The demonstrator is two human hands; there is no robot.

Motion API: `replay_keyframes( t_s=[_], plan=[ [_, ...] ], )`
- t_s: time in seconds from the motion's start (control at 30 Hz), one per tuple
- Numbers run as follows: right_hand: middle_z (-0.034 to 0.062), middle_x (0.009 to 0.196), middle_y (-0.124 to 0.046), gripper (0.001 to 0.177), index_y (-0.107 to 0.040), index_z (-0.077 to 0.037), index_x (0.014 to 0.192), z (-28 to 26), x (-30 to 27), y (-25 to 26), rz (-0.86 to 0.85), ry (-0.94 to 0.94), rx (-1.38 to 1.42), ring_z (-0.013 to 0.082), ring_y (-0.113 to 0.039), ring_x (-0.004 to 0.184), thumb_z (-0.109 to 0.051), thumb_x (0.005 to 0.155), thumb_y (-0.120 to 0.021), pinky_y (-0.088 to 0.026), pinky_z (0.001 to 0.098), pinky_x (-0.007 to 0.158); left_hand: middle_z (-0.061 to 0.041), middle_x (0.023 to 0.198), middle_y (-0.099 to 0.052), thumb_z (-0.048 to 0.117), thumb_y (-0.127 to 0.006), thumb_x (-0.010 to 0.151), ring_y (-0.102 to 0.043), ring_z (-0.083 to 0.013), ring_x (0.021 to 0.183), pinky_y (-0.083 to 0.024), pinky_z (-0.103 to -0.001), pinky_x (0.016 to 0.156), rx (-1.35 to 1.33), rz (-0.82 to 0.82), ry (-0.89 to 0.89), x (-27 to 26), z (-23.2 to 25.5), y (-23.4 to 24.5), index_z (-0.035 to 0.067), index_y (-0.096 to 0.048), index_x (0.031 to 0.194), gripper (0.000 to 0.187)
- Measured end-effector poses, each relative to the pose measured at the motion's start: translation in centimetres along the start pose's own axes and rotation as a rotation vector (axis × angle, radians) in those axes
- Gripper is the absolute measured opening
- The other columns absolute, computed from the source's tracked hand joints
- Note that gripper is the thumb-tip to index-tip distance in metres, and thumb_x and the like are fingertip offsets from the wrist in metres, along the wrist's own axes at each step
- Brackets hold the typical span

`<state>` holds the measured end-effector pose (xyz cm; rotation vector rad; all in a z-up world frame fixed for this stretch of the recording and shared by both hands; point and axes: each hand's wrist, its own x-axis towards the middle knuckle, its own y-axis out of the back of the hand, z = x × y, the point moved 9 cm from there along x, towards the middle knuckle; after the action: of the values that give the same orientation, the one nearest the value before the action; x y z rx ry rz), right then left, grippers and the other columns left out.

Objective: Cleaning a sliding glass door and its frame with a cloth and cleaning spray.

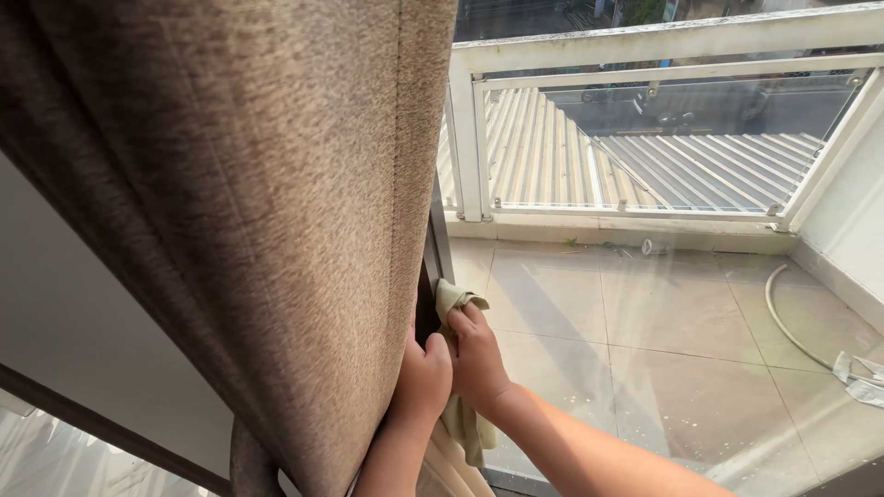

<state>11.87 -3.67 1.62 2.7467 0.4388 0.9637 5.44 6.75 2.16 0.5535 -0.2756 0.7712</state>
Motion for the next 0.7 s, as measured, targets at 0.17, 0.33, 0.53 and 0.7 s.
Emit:
replay_keyframes(
  t_s=[0.17, 0.33, 0.53, 0.7],
  plan=[
    [0.0221, 0.122, -0.060, 0.025, -0.065, 0.002, 0.105, -9.3, 7.0, 2.8, 0.149, 0.282, -0.064, 0.0413, -0.060, 0.109, 0.007, 0.081, -0.058, -0.053, 0.0442, 0.091, -0.020, 0.155, -0.051, 0.027, -0.040, 0.104, -0.048, -0.0322, 0.144, -0.034, -0.037, 0.122, -0.168, -0.023, 0.014, 0.0, 1.2, 0.6, -0.001, -0.049, 0.147, 0.052],
    [0.0216, 0.115, -0.061, 0.019, -0.068, 0.000, 0.112, -13.2, 10.0, 4.5, 0.153, 0.366, -0.077, 0.0419, -0.061, 0.108, 0.003, 0.094, -0.062, -0.053, 0.0464, 0.092, -0.021, 0.164, -0.033, 0.042, -0.033, 0.106, -0.031, -0.0341, 0.151, -0.022, -0.041, 0.121, -0.280, 0.015, -0.006, -0.1, 2.4, 1.5, -0.001, -0.035, 0.155, 0.065],
    [0.0228, 0.120, -0.061, 0.035, -0.065, 0.001, 0.112, -7.6, 4.1, 2.8, 0.132, 0.355, -0.080, 0.0454, -0.062, 0.103, 0.008, 0.079, -0.057, -0.055, 0.0472, 0.084, -0.023, 0.162, -0.039, 0.044, -0.034, 0.108, -0.036, -0.0354, 0.150, -0.025, -0.041, 0.122, -0.336, 0.021, -0.082, -0.7, 3.8, 2.0, -0.003, -0.039, 0.153, 0.066],
    [0.0198, 0.095, -0.063, 0.016, -0.064, 0.001, 0.088, 5.8, -3.6, -1.5, -0.065, -0.110, -0.165, 0.0428, -0.061, 0.086, 0.007, 0.076, -0.057, -0.052, 0.0472, 0.073, -0.021, 0.148, -0.057, 0.048, -0.033, 0.105, -0.053, -0.0325, 0.139, -0.039, -0.038, 0.115, -0.280, -0.008, -0.015, -0.8, 2.8, 1.2, -0.002, -0.049, 0.146, 0.066]
  ],
)
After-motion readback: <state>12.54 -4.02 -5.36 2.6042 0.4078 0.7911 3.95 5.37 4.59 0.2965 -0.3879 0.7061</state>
